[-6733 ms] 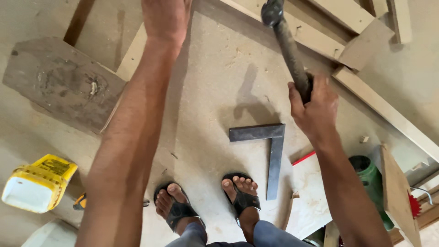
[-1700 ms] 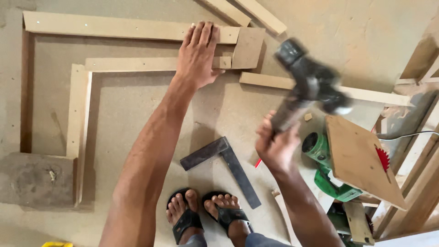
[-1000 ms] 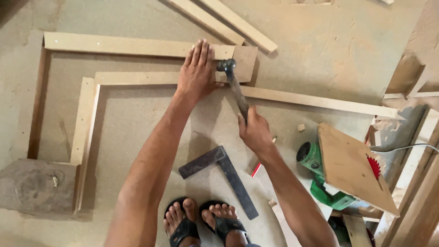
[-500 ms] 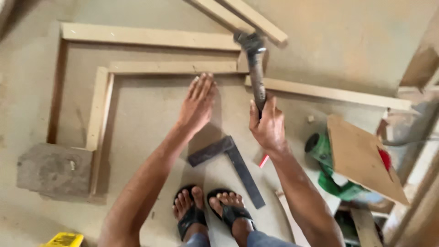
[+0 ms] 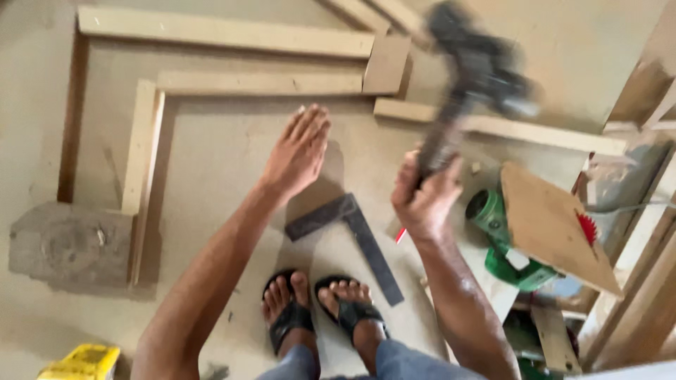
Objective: The person marks a wood board using a pencil and a square, cuts the wood with a circular saw, and hammers nails into pieces of wood to assemble a frame.
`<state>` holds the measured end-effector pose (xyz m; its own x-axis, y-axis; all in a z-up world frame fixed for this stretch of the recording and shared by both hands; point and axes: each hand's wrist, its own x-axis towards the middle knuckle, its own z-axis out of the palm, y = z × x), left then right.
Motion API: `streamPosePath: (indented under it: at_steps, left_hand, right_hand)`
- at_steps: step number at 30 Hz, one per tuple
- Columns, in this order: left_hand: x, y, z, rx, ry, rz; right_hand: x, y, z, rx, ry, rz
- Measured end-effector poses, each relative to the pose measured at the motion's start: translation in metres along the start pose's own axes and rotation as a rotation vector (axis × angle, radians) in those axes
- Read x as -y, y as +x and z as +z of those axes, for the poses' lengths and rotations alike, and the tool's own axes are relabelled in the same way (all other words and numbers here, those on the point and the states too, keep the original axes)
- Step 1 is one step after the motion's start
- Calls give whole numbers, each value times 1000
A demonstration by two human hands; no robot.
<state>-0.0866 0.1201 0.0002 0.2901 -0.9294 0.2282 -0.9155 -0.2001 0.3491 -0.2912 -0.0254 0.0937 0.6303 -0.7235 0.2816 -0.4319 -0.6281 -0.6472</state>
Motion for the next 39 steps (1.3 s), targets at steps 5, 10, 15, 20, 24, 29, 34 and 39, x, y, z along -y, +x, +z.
streamPosePath:
  at_steps: [5,10,15,20,24,29,34,39]
  left_hand:
    - [8,-17,1,-25,160,63]
    - [20,-21,9,-99,60,-63]
    - [62,3,30,-118,129,-341]
    - [81,39,27,-126,209,-411]
    - [102,56,4,42,163,-447]
    - [137,66,-11,156,231,-286]
    - [148,83,-21,276,154,-224]
    - [145,98,-31,325,192,-229]
  right_hand:
    - [-13,10,33,234,-262,-104]
    - [-45,31,52,202,-149,-58]
    - [-24,35,29,151,-72,-190]
    - [-4,42,20,254,50,-129]
    - [-5,37,24,306,21,-105]
    - [-10,27,29,355,-6,-82]
    - [-4,26,31,374,36,-73]
    - [-2,32,33,381,46,-59]
